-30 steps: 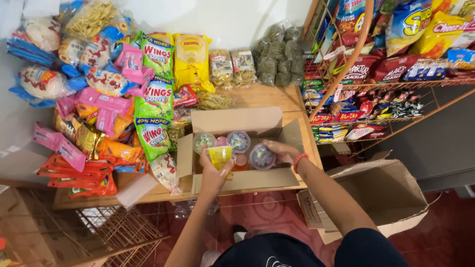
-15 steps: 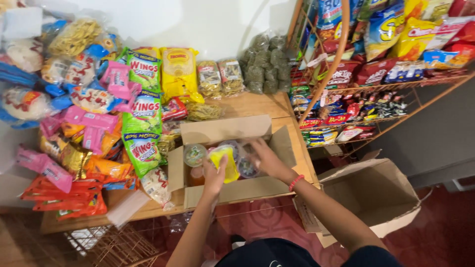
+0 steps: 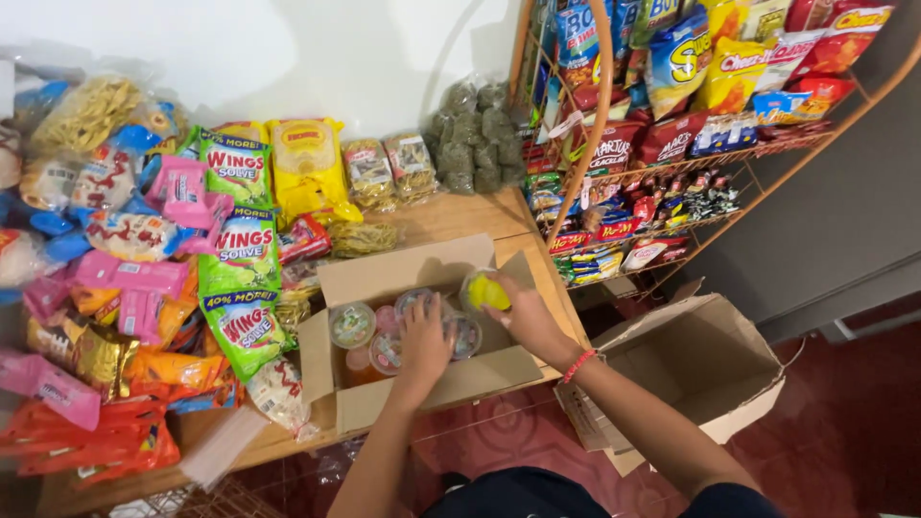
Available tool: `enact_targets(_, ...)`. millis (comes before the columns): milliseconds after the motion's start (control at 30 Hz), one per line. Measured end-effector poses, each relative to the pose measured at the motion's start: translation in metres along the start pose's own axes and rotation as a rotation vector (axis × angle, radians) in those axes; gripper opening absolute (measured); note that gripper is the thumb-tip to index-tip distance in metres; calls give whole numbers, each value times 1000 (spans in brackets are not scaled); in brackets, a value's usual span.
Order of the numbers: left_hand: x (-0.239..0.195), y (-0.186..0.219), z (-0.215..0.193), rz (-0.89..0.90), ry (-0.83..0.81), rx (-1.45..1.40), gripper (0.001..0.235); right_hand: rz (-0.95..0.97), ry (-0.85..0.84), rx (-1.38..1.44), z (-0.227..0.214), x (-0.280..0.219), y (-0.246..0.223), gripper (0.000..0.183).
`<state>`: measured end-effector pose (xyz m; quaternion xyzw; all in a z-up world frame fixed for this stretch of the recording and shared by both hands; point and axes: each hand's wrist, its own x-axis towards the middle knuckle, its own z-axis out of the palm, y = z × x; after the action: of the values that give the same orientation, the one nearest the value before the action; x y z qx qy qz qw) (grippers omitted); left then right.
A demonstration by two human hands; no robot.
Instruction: The person organizes various snacks and beverages, places plastic cups of colorful jelly into a cardboard box, and then folds the flaps to close the box.
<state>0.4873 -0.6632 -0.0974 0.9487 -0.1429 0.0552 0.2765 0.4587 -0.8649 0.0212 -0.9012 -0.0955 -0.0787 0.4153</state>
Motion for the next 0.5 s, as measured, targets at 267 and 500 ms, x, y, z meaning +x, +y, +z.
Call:
enact_targets(267, -18, -8, 3, -88, -175, 187, 93, 107, -15, -304, 52, 31, 55, 56)
enact_targets(500, -31, -13, 11, -50, -67, 234, 93, 213, 34, -57, 133, 56, 135, 51)
